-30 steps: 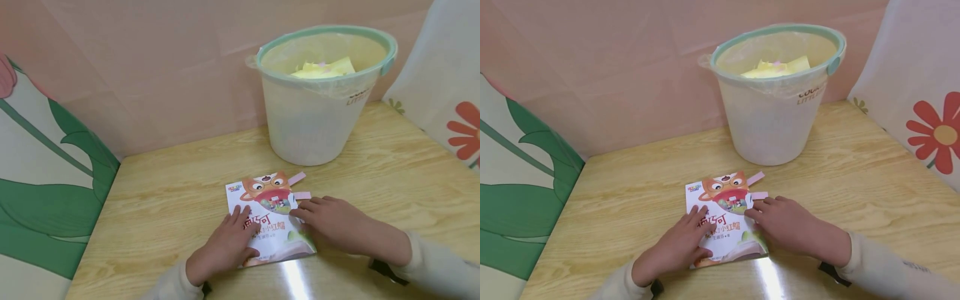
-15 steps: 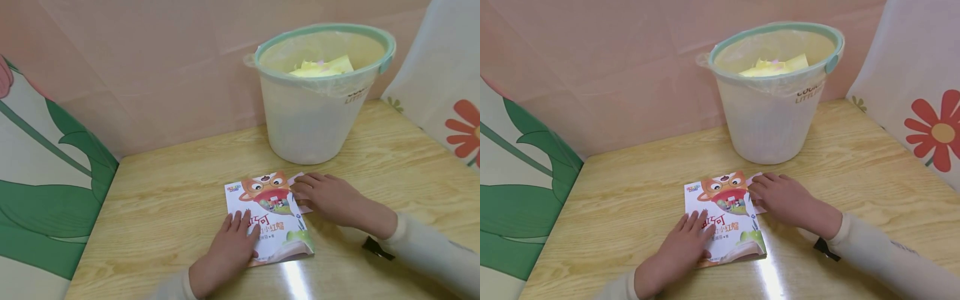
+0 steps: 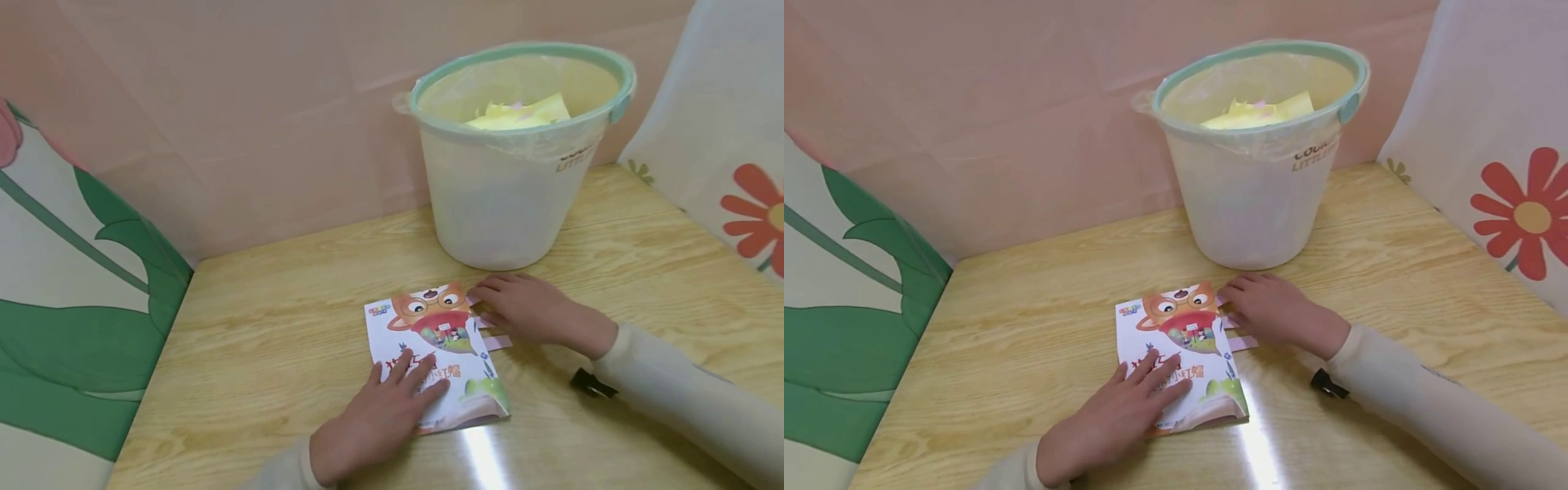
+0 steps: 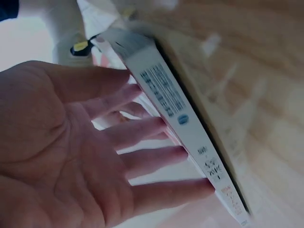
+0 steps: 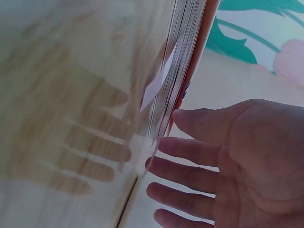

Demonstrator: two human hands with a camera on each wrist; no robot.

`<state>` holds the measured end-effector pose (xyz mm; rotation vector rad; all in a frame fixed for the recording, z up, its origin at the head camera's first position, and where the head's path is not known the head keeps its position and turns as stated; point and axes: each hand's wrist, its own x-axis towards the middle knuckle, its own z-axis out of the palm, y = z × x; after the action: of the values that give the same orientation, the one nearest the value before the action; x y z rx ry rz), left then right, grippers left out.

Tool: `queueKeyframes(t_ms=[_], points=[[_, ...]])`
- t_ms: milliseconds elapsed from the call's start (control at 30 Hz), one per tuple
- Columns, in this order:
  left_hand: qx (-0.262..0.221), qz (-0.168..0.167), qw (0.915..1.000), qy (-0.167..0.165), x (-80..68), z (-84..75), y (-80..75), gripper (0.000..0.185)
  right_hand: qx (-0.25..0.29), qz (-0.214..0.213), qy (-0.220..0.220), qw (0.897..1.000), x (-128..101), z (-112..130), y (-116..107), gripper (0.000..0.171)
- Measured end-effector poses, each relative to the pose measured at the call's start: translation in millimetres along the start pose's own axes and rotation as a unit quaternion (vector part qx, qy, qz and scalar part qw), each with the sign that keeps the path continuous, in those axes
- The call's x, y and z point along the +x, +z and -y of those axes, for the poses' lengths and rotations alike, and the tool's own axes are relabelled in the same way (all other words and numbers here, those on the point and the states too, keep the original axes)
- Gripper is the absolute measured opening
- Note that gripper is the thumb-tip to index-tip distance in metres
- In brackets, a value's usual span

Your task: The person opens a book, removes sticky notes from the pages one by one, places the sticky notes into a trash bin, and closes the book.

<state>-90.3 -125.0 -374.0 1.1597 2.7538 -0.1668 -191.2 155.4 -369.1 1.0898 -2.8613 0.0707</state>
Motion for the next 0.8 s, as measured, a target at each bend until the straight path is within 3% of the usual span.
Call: queueKeyframes(t_ms=[233,533,800], points=[[-0.041,0.022,0.9989,0.001,4.1,0.1,-0.7,0.057,0.002,0.009,0.009,1.000,2,-1,0,0.035],[-0.011,0.022,0.9997,-0.003,6.5,-2.7,-0.4,0.059,0.055,0.007,0.051,0.997,9,5,-2,0.024],[-0.009,0.015,0.9998,-0.003,7.9,-3.5,2.2,0.060,0.101,0.060,0.059,0.991,10,6,2,0.025]])
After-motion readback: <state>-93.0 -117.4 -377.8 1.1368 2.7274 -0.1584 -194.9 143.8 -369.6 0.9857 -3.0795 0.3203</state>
